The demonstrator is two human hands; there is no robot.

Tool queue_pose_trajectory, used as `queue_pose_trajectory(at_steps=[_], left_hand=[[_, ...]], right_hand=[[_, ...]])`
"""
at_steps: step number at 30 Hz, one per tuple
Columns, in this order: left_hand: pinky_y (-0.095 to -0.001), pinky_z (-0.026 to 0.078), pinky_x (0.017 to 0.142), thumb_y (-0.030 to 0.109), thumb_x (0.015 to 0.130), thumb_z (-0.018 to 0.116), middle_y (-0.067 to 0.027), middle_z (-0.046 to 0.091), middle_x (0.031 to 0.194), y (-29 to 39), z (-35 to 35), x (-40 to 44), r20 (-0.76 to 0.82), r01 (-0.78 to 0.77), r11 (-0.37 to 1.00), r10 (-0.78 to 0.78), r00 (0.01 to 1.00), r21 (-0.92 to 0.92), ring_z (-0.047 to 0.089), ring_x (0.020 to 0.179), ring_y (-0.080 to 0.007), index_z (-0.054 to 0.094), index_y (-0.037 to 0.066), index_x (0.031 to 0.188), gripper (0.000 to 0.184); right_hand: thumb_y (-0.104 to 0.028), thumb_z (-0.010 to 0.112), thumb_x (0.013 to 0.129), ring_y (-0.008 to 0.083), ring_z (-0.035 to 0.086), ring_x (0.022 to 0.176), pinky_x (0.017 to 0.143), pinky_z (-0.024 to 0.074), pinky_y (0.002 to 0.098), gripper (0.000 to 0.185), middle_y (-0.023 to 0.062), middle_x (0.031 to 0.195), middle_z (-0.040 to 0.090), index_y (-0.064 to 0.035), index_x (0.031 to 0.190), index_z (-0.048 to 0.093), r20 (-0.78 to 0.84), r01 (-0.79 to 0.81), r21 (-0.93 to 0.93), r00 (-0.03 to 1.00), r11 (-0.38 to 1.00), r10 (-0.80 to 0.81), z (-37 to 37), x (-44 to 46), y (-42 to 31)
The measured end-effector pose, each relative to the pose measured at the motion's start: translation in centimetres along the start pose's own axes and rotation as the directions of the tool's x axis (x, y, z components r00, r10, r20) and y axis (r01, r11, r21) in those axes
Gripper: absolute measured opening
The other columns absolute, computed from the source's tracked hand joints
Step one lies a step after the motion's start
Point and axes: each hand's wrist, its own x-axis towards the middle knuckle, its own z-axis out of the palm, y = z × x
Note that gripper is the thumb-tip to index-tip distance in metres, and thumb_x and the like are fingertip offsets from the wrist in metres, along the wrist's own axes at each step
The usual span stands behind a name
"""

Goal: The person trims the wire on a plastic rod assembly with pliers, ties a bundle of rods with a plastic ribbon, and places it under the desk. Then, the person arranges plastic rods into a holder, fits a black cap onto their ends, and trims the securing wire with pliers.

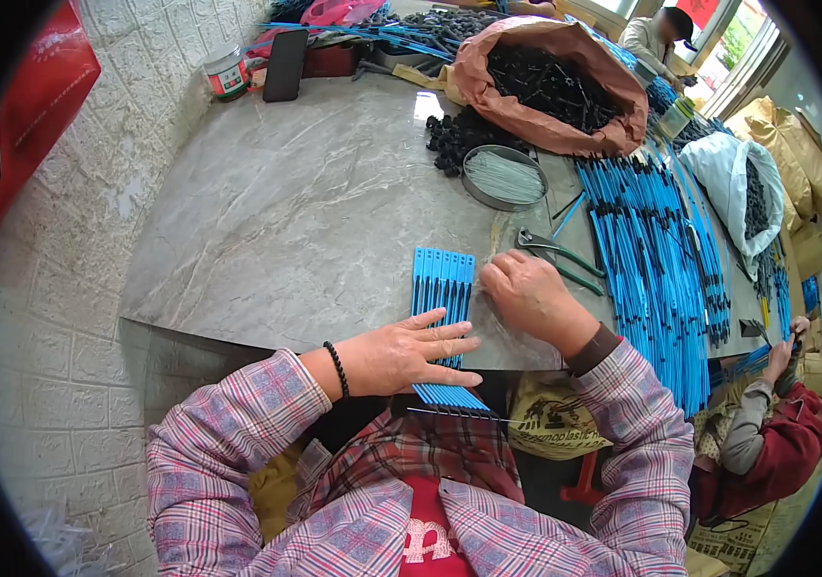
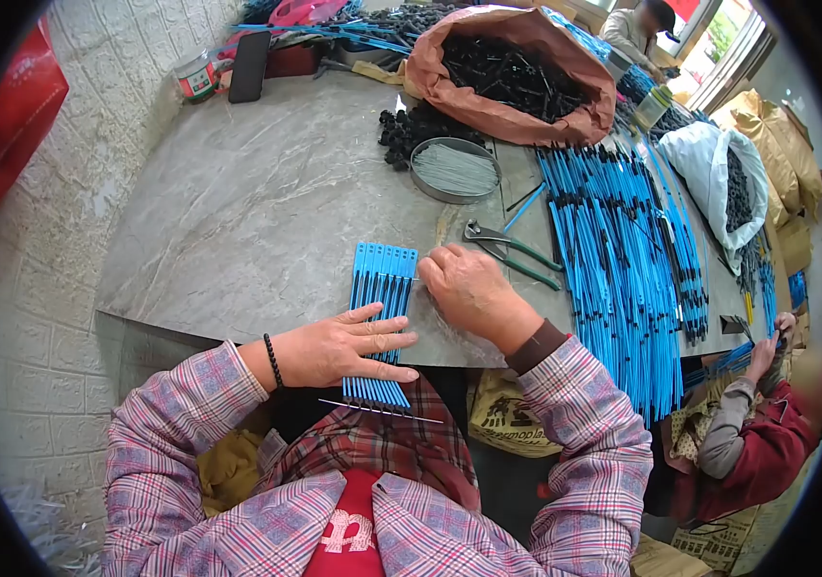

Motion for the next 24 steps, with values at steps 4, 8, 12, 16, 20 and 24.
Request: queue_pose_trajectory(at_steps=[4, 8, 12, 16, 20, 24], left_hand=[[-0.0498, 0.022, 0.117, 0.012, 0.084, 0.059, -0.008, 0.039, 0.148, 0.0, -0.1, 0.0, -0.011, 0.0, 1.0, -0.001, 1.0, -0.025, 0.034, 0.139, -0.0286, 0.044, 0.036, 0.139, 0.063], [-0.0495, 0.024, 0.116, 0.008, 0.081, 0.061, -0.0097, 0.04, 0.147, 0.2, -0.3, 0.0, -0.028, -0.009, 0.999, 0.007, 1.0, -0.048, 0.035, 0.138, -0.0295, 0.044, 0.032, 0.139, 0.066], [-0.0497, 0.024, 0.116, 0.007, 0.081, 0.059, -0.0083, 0.038, 0.148, 0.1, -0.5, 0.1, 0.002, 0.003, 1.0, -0.003, 1.0, -0.026, 0.034, 0.139, -0.0288, 0.043, 0.033, 0.14, 0.066], [-0.0503, 0.023, 0.116, 0.006, 0.081, 0.058, -0.007, 0.036, 0.15, 0.2, -0.7, 0.2, 0.02, 0.015, 0.999, -0.015, 1.0, -0.034, 0.033, 0.139, -0.0283, 0.043, 0.035, 0.14, 0.067], [-0.051, 0.023, 0.116, 0.004, 0.08, 0.057, -0.0069, 0.036, 0.15, 0.3, -0.7, 0.1, 0.024, 0.026, 0.998, -0.025, 0.999, -0.053, 0.033, 0.139, -0.0285, 0.043, 0.035, 0.14, 0.068], [-0.0515, 0.023, 0.116, 0.004, 0.08, 0.057, -0.0068, 0.036, 0.15, 0.3, -0.7, 0.2, 0.041, 0.025, 0.999, -0.023, 0.999, -0.028, 0.033, 0.14, -0.0288, 0.044, 0.035, 0.14, 0.069]], right_hand=[[-0.016, 0.057, 0.078, 0.0229, 0.06, 0.081, 0.065, 0.0493, 0.0348, 0.009, 0.0061, 0.082, 0.057, -0.0079, 0.082, 0.054, 0.015, 0.035, -0.086, 0.999, 0.996, -0.034, -0.3, 0.2, -0.2], [-0.016, 0.056, 0.079, 0.0212, 0.059, 0.079, 0.065, 0.0486, 0.0334, 0.008, 0.0055, 0.081, 0.056, -0.009, 0.081, 0.053, 0.016, 0.035, -0.121, 0.999, 0.992, -0.033, -0.3, 0.0, -1.1], [-0.017, 0.056, 0.079, 0.021, 0.059, 0.08, 0.064, 0.0483, 0.033, 0.008, 0.0054, 0.08, 0.055, -0.0092, 0.081, 0.053, 0.029, 0.05, -0.123, 0.998, 0.991, -0.047, -1.0, 0.5, -1.3], [-0.017, 0.055, 0.079, 0.0213, 0.059, 0.081, 0.063, 0.0486, 0.0334, 0.009, 0.0055, 0.08, 0.055, -0.0091, 0.082, 0.053, 0.013, 0.093, -0.083, 0.996, 0.992, -0.093, -1.1, 0.4, -0.7], [-0.017, 0.055, 0.079, 0.0217, 0.059, 0.081, 0.064, 0.0494, 0.0341, 0.009, 0.0055, 0.081, 0.054, -0.009, 0.083, 0.053, -0.023, 0.087, -0.015, 0.996, 0.996, -0.087, 0.0, 0.1, -0.6], [-0.017, 0.056, 0.079, 0.0222, 0.059, 0.081, 0.065, 0.0504, 0.0345, 0.01, 0.0057, 0.081, 0.054, -0.0086, 0.084, 0.053, -0.043, 0.031, 0.028, 0.999, 0.999, -0.03, 0.6, 0.1, -0.7]])
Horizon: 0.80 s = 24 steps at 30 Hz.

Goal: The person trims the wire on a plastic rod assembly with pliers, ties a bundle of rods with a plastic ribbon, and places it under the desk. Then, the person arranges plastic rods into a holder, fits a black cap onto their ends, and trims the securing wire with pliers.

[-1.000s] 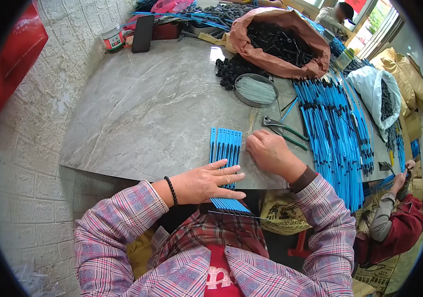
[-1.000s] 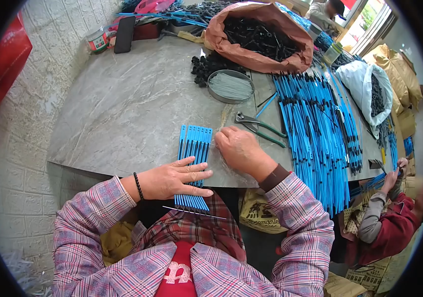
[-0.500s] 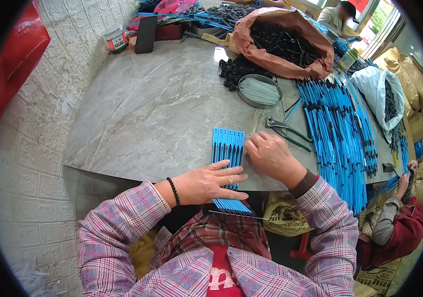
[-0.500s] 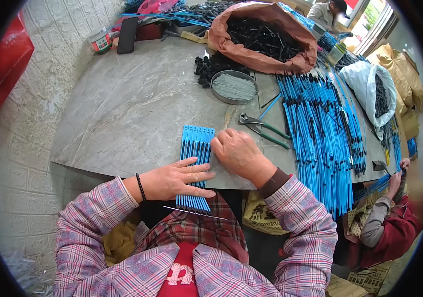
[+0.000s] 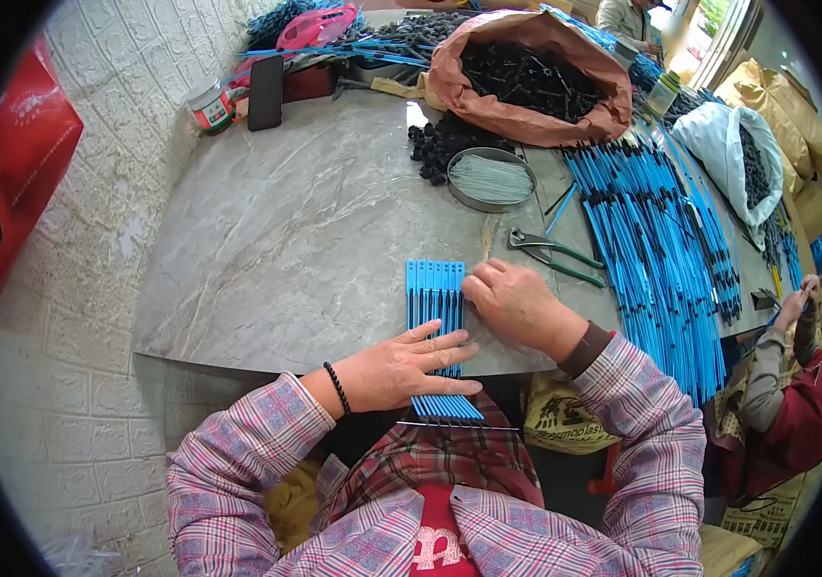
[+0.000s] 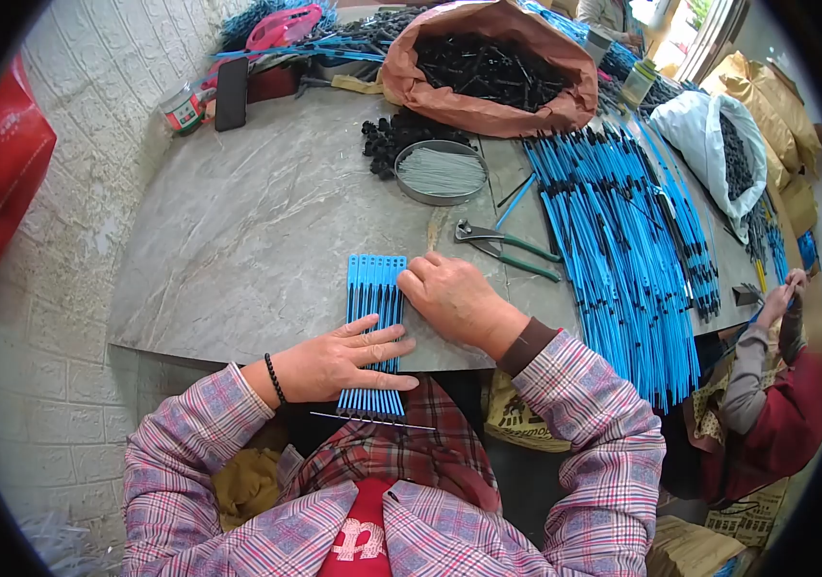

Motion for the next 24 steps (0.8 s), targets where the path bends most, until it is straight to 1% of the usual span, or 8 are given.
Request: queue_pose_trajectory(at_steps=[2, 5, 10, 13, 14, 17, 21, 24], left_hand=[[-0.0517, 0.023, 0.116, 0.004, 0.081, 0.057, -0.0068, 0.036, 0.15, 0.0, 0.0, 0.0, 0.008, 0.0, 1.0, 0.0, 1.0, 0.011, 0.033, 0.14, -0.029, 0.044, 0.035, 0.14, 0.068], [-0.0522, 0.023, 0.115, 0.004, 0.08, 0.057, -0.0069, 0.037, 0.15, 0.0, 0.1, 0.0, -0.019, 0.017, 0.999, -0.017, 1.0, -0.036, 0.033, 0.139, -0.0291, 0.044, 0.036, 0.14, 0.069], [-0.0526, 0.023, 0.115, 0.004, 0.081, 0.057, -0.0069, 0.037, 0.15, 0.0, 0.2, 0.0, -0.044, 0.026, 0.997, -0.029, 0.999, -0.072, 0.033, 0.14, -0.0292, 0.045, 0.036, 0.14, 0.068], [-0.0506, 0.024, 0.115, 0.009, 0.084, 0.058, -0.0095, 0.04, 0.147, 0.0, 0.0, 0.0, -0.019, 0.014, 1.0, -0.014, 1.0, -0.012, 0.035, 0.138, -0.0302, 0.045, 0.033, 0.139, 0.062], [-0.0506, 0.024, 0.115, 0.009, 0.084, 0.058, -0.0095, 0.04, 0.147, 0.0, 0.0, 0.0, -0.018, 0.016, 1.0, -0.016, 1.0, -0.014, 0.035, 0.138, -0.0302, 0.045, 0.033, 0.139, 0.062], [-0.0511, 0.023, 0.115, 0.01, 0.084, 0.058, -0.0096, 0.04, 0.147, -0.1, 0.0, 0.0, -0.008, -0.002, 0.999, 0.002, 1.0, 0.037, 0.034, 0.138, -0.0303, 0.045, 0.033, 0.139, 0.061], [-0.0515, 0.023, 0.115, 0.01, 0.084, 0.059, -0.0095, 0.04, 0.147, -0.2, 0.2, 0.0, -0.033, 0.004, 1.0, -0.004, 0.999, -0.002, 0.034, 0.138, -0.0304, 0.045, 0.033, 0.139, 0.06], [-0.0517, 0.023, 0.115, 0.01, 0.085, 0.059, -0.0094, 0.04, 0.146, -0.2, 0.2, 0.0, -0.037, 0.005, 1.0, -0.005, 0.999, -0.009, 0.034, 0.138, -0.0305, 0.046, 0.033, 0.139, 0.06]], right_hand=[[-0.017, 0.056, 0.079, 0.0224, 0.059, 0.081, 0.066, 0.0507, 0.0346, 0.01, 0.0058, 0.082, 0.054, -0.0084, 0.084, 0.053, -0.003, -0.021, 0.012, 1.0, 1.0, 0.021, -0.1, 0.2, -0.1], [-0.015, 0.056, 0.079, 0.0229, 0.059, 0.082, 0.067, 0.0511, 0.0343, 0.01, 0.0066, 0.082, 0.055, -0.0078, 0.085, 0.053, -0.015, 0.029, -0.03, 0.999, 0.999, -0.03, -0.6, 0.6, -0.2], [-0.014, 0.056, 0.079, 0.0231, 0.061, 0.08, 0.064, 0.0515, 0.0341, 0.009, 0.0066, 0.081, 0.055, -0.0077, 0.085, 0.053, -0.018, 0.028, -0.03, 0.999, 0.999, -0.029, -0.6, 0.9, -0.2], [-0.015, 0.056, 0.08, 0.023, 0.062, 0.077, 0.061, 0.0517, 0.0342, 0.009, 0.0061, 0.08, 0.055, -0.0082, 0.085, 0.053, 0.02, -0.055, -0.024, 0.998, 0.998, 0.055, -0.4, 0.7, -0.6], [-0.015, 0.056, 0.08, 0.023, 0.062, 0.077, 0.061, 0.0517, 0.0342, 0.009, 0.0061, 0.08, 0.055, -0.0082, 0.085, 0.053, 0.021, -0.054, -0.021, 0.998, 0.998, 0.054, -0.3, 0.7, -0.6], [-0.016, 0.059, 0.078, 0.0216, 0.061, 0.074, 0.059, 0.0502, 0.034, 0.012, 0.0045, 0.08, 0.054, -0.0081, 0.087, 0.054, 0.045, -0.021, -0.036, 0.999, 0.999, 0.023, -0.5, 0.8, -0.2], [-0.016, 0.059, 0.078, 0.0214, 0.062, 0.076, 0.059, 0.0504, 0.034, 0.013, 0.0047, 0.08, 0.054, -0.0091, 0.088, 0.054, 0.002, 0.058, -0.01, 0.998, 0.998, -0.058, -0.4, 1.1, 0.7], [-0.017, 0.058, 0.079, 0.0223, 0.063, 0.077, 0.061, 0.0518, 0.0343, 0.011, 0.0053, 0.081, 0.055, -0.0099, 0.087, 0.055, -0.01, 0.05, -0.005, 0.999, 0.999, -0.05, -0.2, 1.2, 0.4]])
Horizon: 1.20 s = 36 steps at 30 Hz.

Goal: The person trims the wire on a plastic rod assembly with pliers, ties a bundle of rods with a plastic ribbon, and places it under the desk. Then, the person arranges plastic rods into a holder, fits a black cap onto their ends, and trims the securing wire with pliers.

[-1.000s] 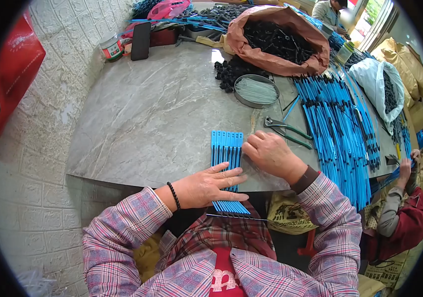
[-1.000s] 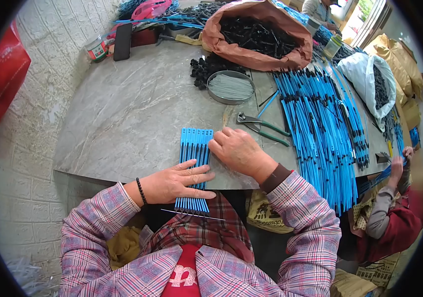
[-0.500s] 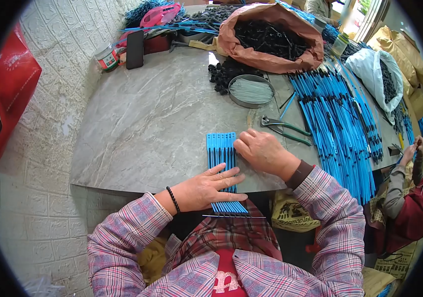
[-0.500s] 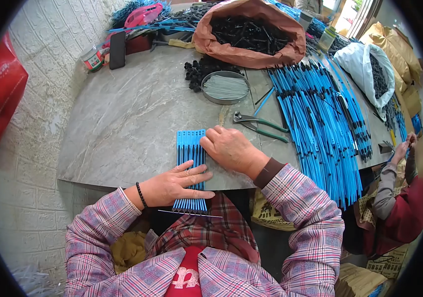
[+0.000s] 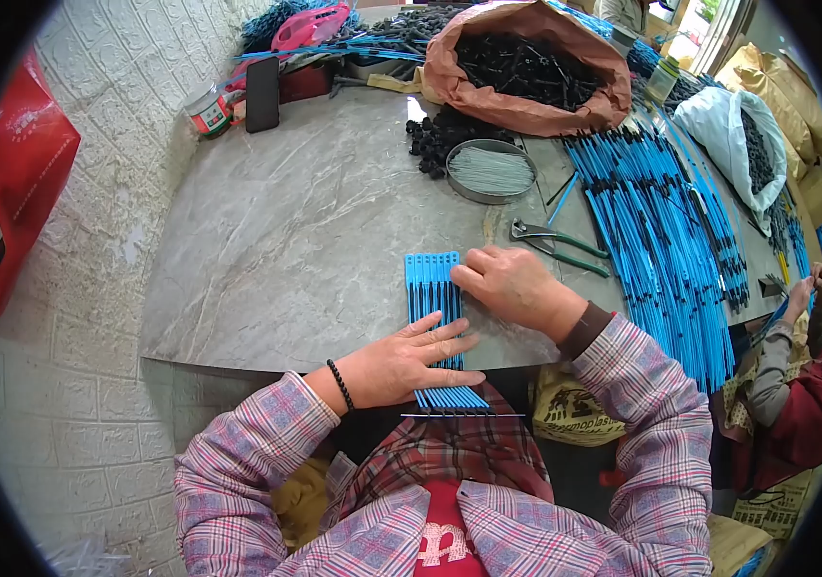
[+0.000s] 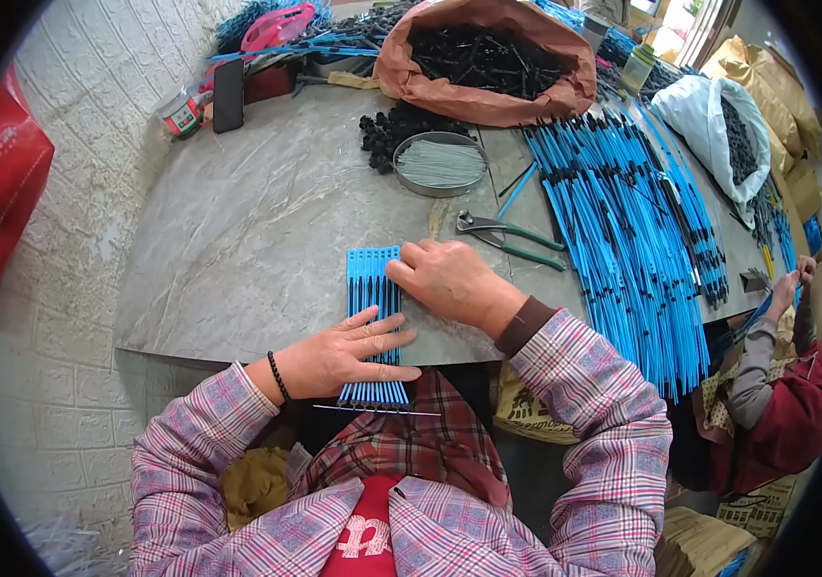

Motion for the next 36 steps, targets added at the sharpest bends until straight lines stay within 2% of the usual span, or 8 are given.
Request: queue_pose_trajectory(at_steps=[5, 10, 18, 21, 26, 29, 33, 36], left_hand=[[-0.0514, 0.023, 0.115, 0.011, 0.085, 0.059, -0.0098, 0.041, 0.145, 0.0, 0.0, 0.0, -0.007, -0.002, 1.0, 0.002, 1.0, -0.006, 0.034, 0.138, -0.0306, 0.047, 0.032, 0.138, 0.058], [-0.0509, 0.022, 0.116, 0.012, 0.083, 0.06, -0.0102, 0.042, 0.144, 0.0, 0.0, 0.0, -0.013, 0.019, 1.0, -0.019, 1.0, -0.02, 0.034, 0.138, -0.0308, 0.048, 0.031, 0.137, 0.058], [-0.0505, 0.023, 0.116, 0.011, 0.08, 0.063, -0.0106, 0.043, 0.143, -0.2, -0.1, -0.1, -0.027, 0.004, 1.0, -0.005, 1.0, -0.023, 0.034, 0.138, -0.0311, 0.05, 0.03, 0.135, 0.06], [-0.0551, 0.023, 0.114, 0.013, 0.082, 0.062, -0.0103, 0.041, 0.145, -0.1, -0.2, 0.0, 0.005, 0.016, 0.999, -0.016, 1.0, -0.051, 0.034, 0.138, -0.0327, 0.052, 0.031, 0.134, 0.057], [-0.0524, 0.022, 0.116, 0.012, 0.076, 0.065, -0.0107, 0.043, 0.142, -0.3, 0.1, -0.2, -0.03, 0.019, 0.998, -0.021, 0.999, -0.061, 0.034, 0.137, -0.0321, 0.052, 0.029, 0.133, 0.061], [-0.0535, 0.022, 0.115, 0.011, 0.075, 0.066, -0.0107, 0.044, 0.142, -0.5, 0.3, -0.1, -0.058, -0.007, 0.998, 0.004, 0.998, -0.058, 0.035, 0.137, -0.0324, 0.053, 0.028, 0.131, 0.06], [-0.0575, 0.023, 0.113, 0.014, 0.079, 0.065, -0.0101, 0.042, 0.144, -0.6, 0.3, -0.3, -0.035, 0.004, 0.997, -0.006, 0.999, -0.072, 0.033, 0.139, -0.0326, 0.057, 0.029, 0.13, 0.054], [-0.0549, 0.025, 0.113, 0.014, 0.078, 0.066, -0.0093, 0.047, 0.139, -0.6, 0.2, -0.4, -0.057, 0.008, 0.998, -0.012, 0.998, -0.066, 0.036, 0.136, -0.0331, 0.059, 0.026, 0.127, 0.051]], right_hand=[[-0.018, 0.058, 0.079, 0.0228, 0.063, 0.079, 0.064, 0.0526, 0.0352, 0.012, 0.0054, 0.082, 0.056, -0.0108, 0.088, 0.056, 0.055, 0.002, -0.021, 0.998, 1.0, -0.001, -0.6, 0.5, -0.5], [-0.018, 0.06, 0.077, 0.0222, 0.061, 0.078, 0.062, 0.051, 0.0348, 0.016, 0.0042, 0.08, 0.053, -0.0115, 0.091, 0.056, 0.022, 0.044, -0.011, 0.999, 0.999, -0.044, -1.1, 0.7, 0.0], [-0.017, 0.06, 0.079, 0.0249, 0.063, 0.082, 0.065, 0.0526, 0.0359, 0.014, 0.0068, 0.084, 0.056, -0.0118, 0.091, 0.057, 0.01, -0.01, 0.077, 1.0, 0.997, 0.01, -0.1, 0.2, 0.1], [-0.016, 0.06, 0.078, 0.026, 0.063, 0.083, 0.066, 0.0528, 0.0367, 0.016, 0.008, 0.085, 0.057, -0.0105, 0.093, 0.057, 0.014, -0.02, 0.114, 1.0, 0.993, 0.018, -0.1, 0.0, 0.2], [-0.014, 0.06, 0.078, 0.0267, 0.063, 0.085, 0.067, 0.0532, 0.0371, 0.02, 0.0087, 0.087, 0.057, -0.0095, 0.097, 0.057, 0.031, -0.029, 0.125, 0.999, 0.992, 0.026, 0.5, 0.9, -0.4], [-0.012, 0.062, 0.076, 0.0265, 0.062, 0.087, 0.069, 0.0526, 0.0357, 0.028, 0.0082, 0.09, 0.057, -0.0094, 0.103, 0.057, 0.032, -0.06, 0.153, 0.998, 0.986, 0.056, 0.5, 1.2, -0.8], [-0.011, 0.062, 0.076, 0.0274, 0.061, 0.089, 0.071, 0.0524, 0.037, 0.027, 0.0086, 0.09, 0.058, -0.0082, 0.103, 0.057, 0.068, -0.098, 0.149, 0.994, 0.984, 0.089, 0.1, 1.2, -0.9], [-0.012, 0.062, 0.077, 0.0282, 0.061, 0.089, 0.073, 0.0524, 0.0378, 0.028, 0.009, 0.092, 0.059, -0.0077, 0.105, 0.057, 0.006, -0.088, 0.149, 0.996, 0.985, 0.089, -1.0, 1.4, -1.4]])
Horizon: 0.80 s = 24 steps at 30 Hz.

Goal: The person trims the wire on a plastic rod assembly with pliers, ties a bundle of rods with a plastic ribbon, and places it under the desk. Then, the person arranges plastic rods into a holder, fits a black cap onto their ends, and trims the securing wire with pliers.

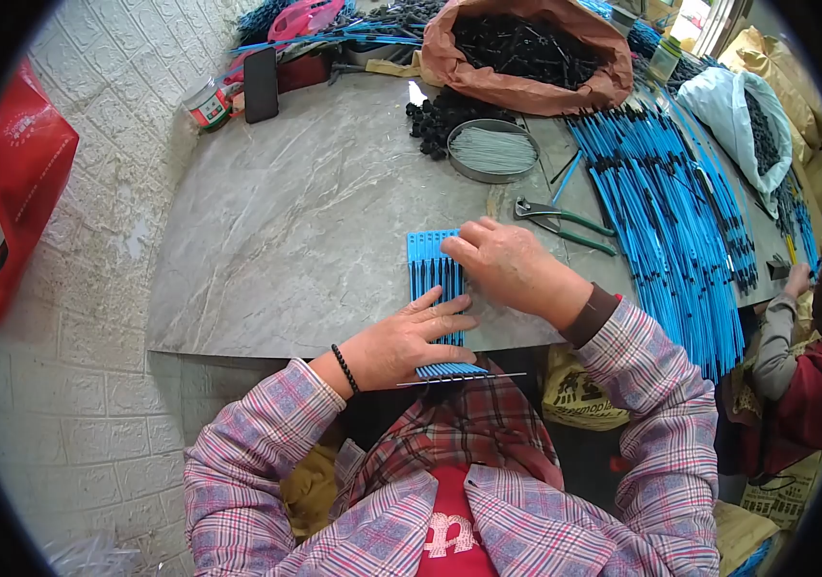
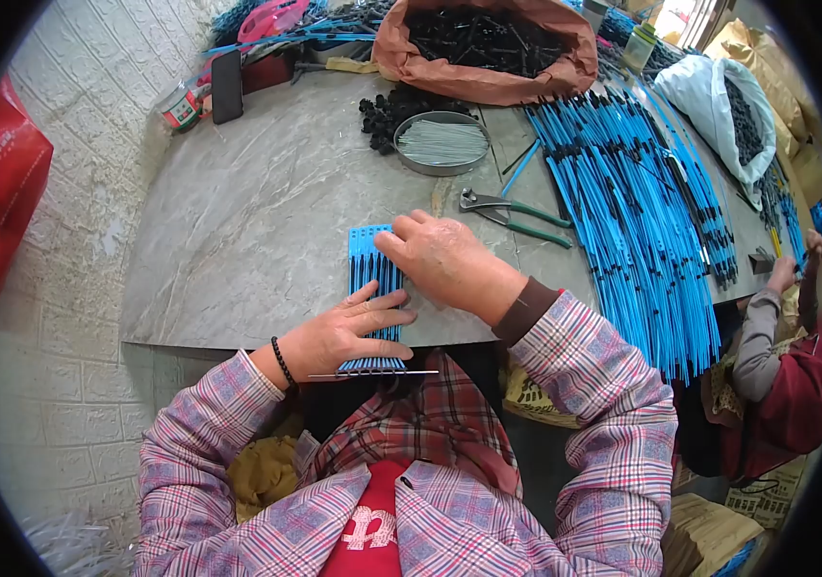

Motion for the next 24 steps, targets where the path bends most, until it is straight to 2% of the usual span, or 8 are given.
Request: queue_pose_trajectory(at_steps=[2, 5, 8, 10, 13, 18, 22, 24], left_hand=[[-0.0536, 0.026, 0.113, 0.014, 0.077, 0.067, -0.0089, 0.049, 0.137, 0.0, 0.5, 0.0, 0.0, -0.013, 1.0, 0.013, 1.0, 0.002, 0.037, 0.134, -0.0333, 0.06, 0.025, 0.126, 0.05], [-0.0487, 0.036, 0.105, 0.014, 0.077, 0.069, -0.0079, 0.055, 0.129, -0.6, 1.8, -0.4, 0.112, 0.206, 0.899, -0.176, 0.978, -0.386, 0.047, 0.125, -0.0324, 0.065, 0.025, 0.119, 0.043], [-0.0414, 0.043, 0.095, 0.011, 0.082, 0.069, -0.0081, 0.065, 0.114, 0.8, 0.7, -0.8, -0.106, 0.062, 0.997, -0.067, 0.992, -0.053, 0.058, 0.107, -0.0317, 0.07, 0.014, 0.109, 0.027], [-0.0407, 0.044, 0.094, 0.012, 0.081, 0.069, -0.0077, 0.066, 0.112, 2.6, -1.1, -0.5, -0.179, 0.027, 0.997, -0.039, 0.983, -0.069, 0.058, 0.103, -0.03, 0.071, 0.014, 0.105, 0.024], [-0.0393, 0.044, 0.092, 0.014, 0.079, 0.07, -0.0063, 0.066, 0.109, 6.6, -4.6, -0.8, -0.322, -0.019, 0.994, -0.016, 0.946, -0.107, 0.058, 0.101, -0.0274, 0.073, 0.013, 0.097, 0.018], [-0.0387, 0.041, 0.094, 0.015, 0.08, 0.07, -0.0032, 0.066, 0.106, 11.7, -7.6, -0.4, -0.428, 0.06, 0.998, -0.039, 0.903, 0.034, 0.054, 0.105, -0.026, 0.072, 0.012, 0.088, 0.009], [-0.0411, 0.039, 0.096, 0.016, 0.079, 0.071, -0.0086, 0.064, 0.111, 9.9, -1.9, -1.0, -0.429, 0.074, 0.997, -0.058, 0.901, 0.022, 0.052, 0.109, -0.0282, 0.07, 0.008, 0.095, 0.017], [-0.041, 0.04, 0.095, 0.017, 0.077, 0.073, -0.0098, 0.063, 0.11, 10.2, 0.7, -2.1, -0.47, 0.17, 0.981, -0.194, 0.861, -0.092, 0.052, 0.109, -0.0288, 0.068, 0.008, 0.099, 0.025]], right_hand=[[-0.013, 0.063, 0.078, 0.0286, 0.061, 0.089, 0.073, 0.0524, 0.0382, 0.029, 0.0092, 0.093, 0.06, -0.0074, 0.106, 0.057, -0.037, -0.012, -0.005, 0.999, 1.0, 0.012, 0.1, 0.1, -1.0], [-0.02, 0.063, 0.084, 0.0312, 0.06, 0.096, 0.082, 0.0501, 0.0395, 0.034, 0.0138, 0.102, 0.061, -0.0044, 0.113, 0.056, -0.144, 0.176, 0.446, 0.982, 0.877, -0.124, 3.2, 1.2, -3.6], [-0.025, 0.061, 0.088, 0.033, 0.059, 0.099, 0.086, 0.0479, 0.0399, 0.035, 0.0171, 0.104, 0.061, -0.0025, 0.114, 0.056, -0.043, 0.102, 0.59, 0.995, 0.801, -0.095, 3.1, 1.0, -5.3], [-0.027, 0.06, 0.09, 0.034, 0.058, 0.1, 0.088, 0.0469, 0.0399, 0.035, 0.0185, 0.104, 0.06, -0.0017, 0.114, 0.056, 0.032, 0.03, 0.662, 0.997, 0.749, -0.069, 1.4, 1.0, -5.2], [-0.03, 0.063, 0.086, 0.0358, 0.058, 0.102, 0.086, 0.0473, 0.0406, 0.041, 0.0183, 0.096, 0.064, -0.0013, 0.114, 0.053, 0.003, 0.032, 0.97, 0.99, 0.24, -0.142, -2.5, 0.0, -7.2], [-0.022, 0.068, 0.083, 0.0326, 0.061, 0.098, 0.083, 0.0485, 0.0379, 0.039, 0.015, 0.092, 0.064, -0.0005, 0.113, 0.055, -0.084, 0.161, 0.951, 0.956, 0.263, -0.28, -3.7, -2.6, -11.7], [-0.015, 0.073, 0.08, 0.0247, 0.063, 0.087, 0.078, 0.0497, 0.034, 0.034, 0.0111, 0.09, 0.066, -0.0001, 0.108, 0.06, -0.158, 0.134, 0.938, 0.986, 0.32, 0.05, 3.2, -5.2, -12.7], [-0.013, 0.073, 0.081, 0.0208, 0.063, 0.081, 0.076, 0.0502, 0.0321, 0.028, 0.0106, 0.089, 0.067, -0.0002, 0.104, 0.063, 0.102, -0.13, 0.958, 0.988, 0.257, 0.118, 4.0, -7.1, -12.1]])
